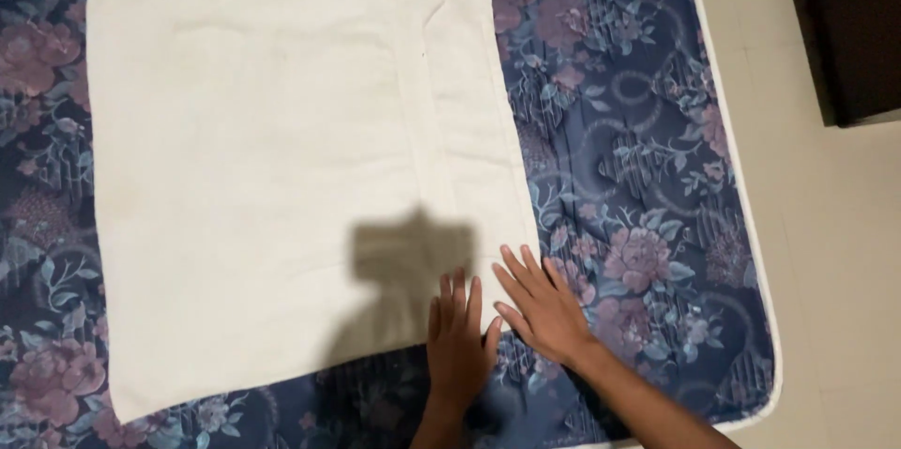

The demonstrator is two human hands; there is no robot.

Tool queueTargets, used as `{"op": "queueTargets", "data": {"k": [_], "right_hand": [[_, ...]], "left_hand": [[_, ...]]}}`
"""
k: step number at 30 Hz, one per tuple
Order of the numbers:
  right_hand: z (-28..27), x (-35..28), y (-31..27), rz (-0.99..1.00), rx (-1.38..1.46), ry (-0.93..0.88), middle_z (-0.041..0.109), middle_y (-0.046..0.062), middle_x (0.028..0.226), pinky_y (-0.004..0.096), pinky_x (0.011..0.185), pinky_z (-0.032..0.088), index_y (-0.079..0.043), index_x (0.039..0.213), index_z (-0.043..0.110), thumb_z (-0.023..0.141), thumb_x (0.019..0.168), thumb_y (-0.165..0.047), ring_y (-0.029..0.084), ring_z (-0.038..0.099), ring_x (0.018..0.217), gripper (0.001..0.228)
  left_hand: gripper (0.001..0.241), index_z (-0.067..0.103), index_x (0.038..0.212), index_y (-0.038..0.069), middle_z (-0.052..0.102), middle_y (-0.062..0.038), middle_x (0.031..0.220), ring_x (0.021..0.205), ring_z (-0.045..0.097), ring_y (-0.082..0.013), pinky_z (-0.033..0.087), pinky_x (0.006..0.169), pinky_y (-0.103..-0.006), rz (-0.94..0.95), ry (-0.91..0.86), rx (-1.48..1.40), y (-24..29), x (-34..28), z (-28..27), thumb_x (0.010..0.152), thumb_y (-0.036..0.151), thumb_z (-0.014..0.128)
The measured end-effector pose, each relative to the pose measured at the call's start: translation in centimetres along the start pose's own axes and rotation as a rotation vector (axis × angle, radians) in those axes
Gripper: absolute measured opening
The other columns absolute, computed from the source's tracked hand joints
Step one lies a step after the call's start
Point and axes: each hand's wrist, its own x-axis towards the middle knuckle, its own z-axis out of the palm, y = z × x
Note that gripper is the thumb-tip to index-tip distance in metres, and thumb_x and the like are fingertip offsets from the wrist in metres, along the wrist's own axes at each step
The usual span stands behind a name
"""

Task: The person folds a white towel on a bed with a blue floral patterned sheet. They smooth the towel, fold it in half lengthwise, then fold it into thirds, and finally fold it in half again to create a compact rectangular bundle.

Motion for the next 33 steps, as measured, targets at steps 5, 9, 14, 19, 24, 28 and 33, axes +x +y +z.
{"op": "queueTargets", "data": {"k": [5, 9, 14, 19, 24, 28, 33], "right_hand": [[0.6, -2.7, 0.7, 0.135, -0.132, -0.049, 0.025, 0.008, 0.167, 0.056, 0.119, 0.017, -0.016, 0.157, 0.036, 0.05, 0.099, -0.045, 0.036, 0.02, 0.151, 0.066], [0.3, -2.6, -1.5, 0.22, -0.174, 0.04, 0.024, 0.008, 0.168, 0.056, 0.121, 0.017, -0.013, 0.157, 0.035, 0.053, 0.097, -0.038, 0.036, 0.019, 0.153, 0.068], [0.6, -2.9, -6.2, 0.165, -0.002, 0.046, 0.023, 0.012, 0.166, 0.055, 0.119, 0.016, -0.011, 0.155, 0.035, 0.064, 0.083, -0.028, 0.038, 0.019, 0.152, 0.079], [4.7, -3.2, -8.4, 0.171, -0.014, 0.082, 0.025, 0.011, 0.168, 0.053, 0.122, 0.019, -0.013, 0.156, 0.037, 0.064, 0.085, -0.02, 0.036, 0.021, 0.154, 0.077], [5.9, -3.8, -7.1, 0.228, -0.165, 0.11, 0.026, 0.01, 0.168, 0.051, 0.122, 0.022, -0.017, 0.157, 0.036, 0.057, 0.095, -0.035, 0.035, 0.024, 0.154, 0.068], [6.2, -5.2, -6.8, 0.264, -0.167, 0.116, 0.026, 0.01, 0.167, 0.049, 0.12, 0.022, -0.017, 0.157, 0.036, 0.051, 0.098, -0.044, 0.034, 0.023, 0.154, 0.067], [6.7, -5.1, -8.7, 0.517, -0.258, 0.069, 0.025, 0.004, 0.169, 0.052, 0.124, 0.019, -0.021, 0.158, 0.035, 0.053, 0.098, -0.044, 0.032, 0.022, 0.155, 0.067]], "left_hand": [[0.074, 0.043, 0.151, 0.002, 0.036, -0.024, 0.16, 0.148, 0.032, -0.0435, 0.031, 0.114, -0.0565, 0.095, -0.057, -0.003, 0.3, -1.6, -0.5, 0.091, 0.036, 0.068], [0.071, 0.043, 0.152, 0.003, 0.032, -0.024, 0.163, 0.15, 0.029, -0.0446, 0.029, 0.114, -0.0569, 0.126, -0.069, -0.04, 0.5, -2.2, -0.2, 0.092, 0.03, 0.068], [0.071, 0.043, 0.152, 0.003, 0.033, -0.021, 0.164, 0.152, 0.03, -0.0425, 0.029, 0.117, -0.0528, 0.144, -0.147, -0.056, -2.1, -2.8, -1.2, 0.088, 0.019, 0.067], [0.067, 0.044, 0.153, 0.005, 0.033, -0.016, 0.166, 0.155, 0.028, -0.0371, 0.031, 0.122, -0.0454, 0.123, -0.098, -0.008, -8.4, -5.6, -3.8, 0.09, 0.014, 0.065], [0.073, 0.041, 0.15, 0.007, 0.028, -0.021, 0.162, 0.149, 0.025, -0.0418, 0.028, 0.115, -0.0547, -0.019, 0.049, 0.166, -14.6, -6.6, -9.5, 0.086, 0.03, 0.065], [0.065, 0.043, 0.154, 0.021, 0.03, -0.012, 0.166, 0.152, 0.028, -0.0367, 0.03, 0.117, -0.0543, 0.047, 0.004, 0.231, -16.4, -9.1, -11.1, 0.094, 0.038, 0.062], [0.062, 0.047, 0.151, 0.021, 0.029, -0.013, 0.165, 0.151, 0.028, -0.0391, 0.028, 0.116, -0.0549, 0.11, 0.054, 0.194, -16.7, -10.6, -11.8, 0.093, 0.037, 0.064]]}}
